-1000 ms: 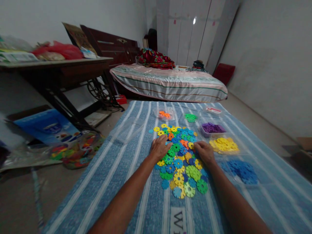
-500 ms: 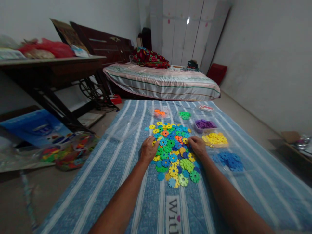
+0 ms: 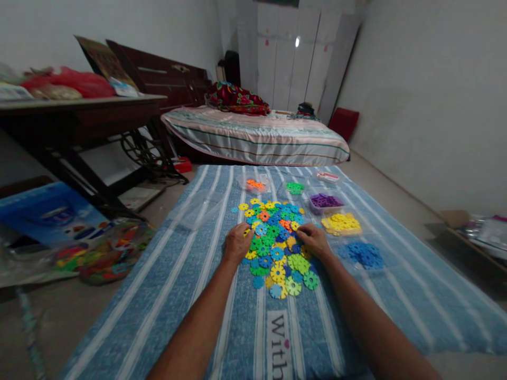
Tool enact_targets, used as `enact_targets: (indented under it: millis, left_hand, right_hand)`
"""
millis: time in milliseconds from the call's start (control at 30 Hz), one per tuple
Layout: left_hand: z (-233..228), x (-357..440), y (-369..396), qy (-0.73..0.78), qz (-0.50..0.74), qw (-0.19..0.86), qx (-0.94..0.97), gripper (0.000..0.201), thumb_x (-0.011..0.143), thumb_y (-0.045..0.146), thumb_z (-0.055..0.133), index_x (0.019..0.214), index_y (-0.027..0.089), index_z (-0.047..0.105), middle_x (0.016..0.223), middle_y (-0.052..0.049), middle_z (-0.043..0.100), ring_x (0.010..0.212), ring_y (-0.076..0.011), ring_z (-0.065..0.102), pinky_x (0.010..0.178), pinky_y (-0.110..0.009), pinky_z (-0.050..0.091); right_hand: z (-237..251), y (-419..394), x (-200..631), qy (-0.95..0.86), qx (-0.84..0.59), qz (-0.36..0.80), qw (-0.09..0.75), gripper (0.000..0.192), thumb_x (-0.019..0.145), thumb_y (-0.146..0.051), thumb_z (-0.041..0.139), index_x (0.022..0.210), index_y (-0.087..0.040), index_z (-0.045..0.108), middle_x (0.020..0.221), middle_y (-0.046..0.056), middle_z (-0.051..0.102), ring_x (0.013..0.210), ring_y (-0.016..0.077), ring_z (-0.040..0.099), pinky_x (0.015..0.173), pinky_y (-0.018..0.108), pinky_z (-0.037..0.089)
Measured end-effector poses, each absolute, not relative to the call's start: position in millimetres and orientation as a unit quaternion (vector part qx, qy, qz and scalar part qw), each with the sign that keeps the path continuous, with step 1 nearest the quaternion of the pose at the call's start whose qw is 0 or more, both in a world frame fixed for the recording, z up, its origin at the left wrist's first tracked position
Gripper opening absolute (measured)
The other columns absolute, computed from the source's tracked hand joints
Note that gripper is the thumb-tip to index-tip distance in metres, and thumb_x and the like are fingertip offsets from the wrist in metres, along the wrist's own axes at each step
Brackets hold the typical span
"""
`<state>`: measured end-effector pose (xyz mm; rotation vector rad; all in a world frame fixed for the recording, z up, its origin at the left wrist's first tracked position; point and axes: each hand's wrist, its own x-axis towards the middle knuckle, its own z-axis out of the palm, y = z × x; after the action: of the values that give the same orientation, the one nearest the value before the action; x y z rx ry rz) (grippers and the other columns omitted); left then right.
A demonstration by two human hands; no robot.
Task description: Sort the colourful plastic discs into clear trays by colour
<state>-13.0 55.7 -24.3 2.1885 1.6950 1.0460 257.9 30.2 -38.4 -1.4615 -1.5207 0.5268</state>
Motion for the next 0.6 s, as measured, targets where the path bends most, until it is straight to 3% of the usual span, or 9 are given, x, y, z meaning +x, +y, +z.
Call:
enact_targets:
  millis: [100,233,467,600]
  left_hand:
    - [-24.2,-13.7,56.1,0.568,0.351,0.099,0.738,0.018,0.083,0.027,0.051,0.09,0.022,0.067,0.1,-0.006,0.072,0.098,-0.0192,0.065,0.093,-0.032,0.049]
    - [-25.8,-14.8,58.3,0.57,0.352,0.099,0.735,0.019,0.083,0.029,0.051,0.09,0.021,0.066,0.1,-0.005,0.071,0.098,-0.0195,0.065,0.092,-0.032,0.049]
    - [-25.7,-16.3,60.0,0.569,0.36,0.12,0.729,0.02,0.081,0.032,0.05,0.087,0.021,0.065,0.098,-0.007,0.071,0.097,-0.0218,0.065,0.093,-0.034,0.049]
    - [-26.6,-18.2,59.3,0.559,0.379,0.132,0.725,0.018,0.081,0.033,0.05,0.084,0.023,0.065,0.1,-0.005,0.071,0.099,-0.0206,0.065,0.094,-0.032,0.049]
  right_hand:
    - [-38.0,14.7,258.1,-0.623,-0.587,0.205,0.474,0.029,0.076,-0.045,0.056,0.081,-0.02,0.072,0.085,0.004,0.07,0.083,0.0197,0.063,0.08,0.033,0.049]
    - [-43.3,-14.5,264.5,-0.62,-0.602,0.109,0.491,0.026,0.079,-0.041,0.055,0.084,-0.021,0.071,0.102,0.009,0.068,0.104,0.025,0.059,0.096,0.042,0.044]
    - [-51.4,-45.9,260.1,-0.663,-0.659,0.028,0.354,0.031,0.083,-0.04,0.055,0.096,-0.018,0.071,0.107,0.014,0.065,0.102,0.028,0.058,0.093,0.042,0.046]
    - [-51.9,-43.3,253.1,-0.646,-0.673,0.016,0.36,0.027,0.082,-0.039,0.057,0.094,-0.019,0.071,0.111,0.014,0.065,0.105,0.0283,0.058,0.095,0.042,0.045]
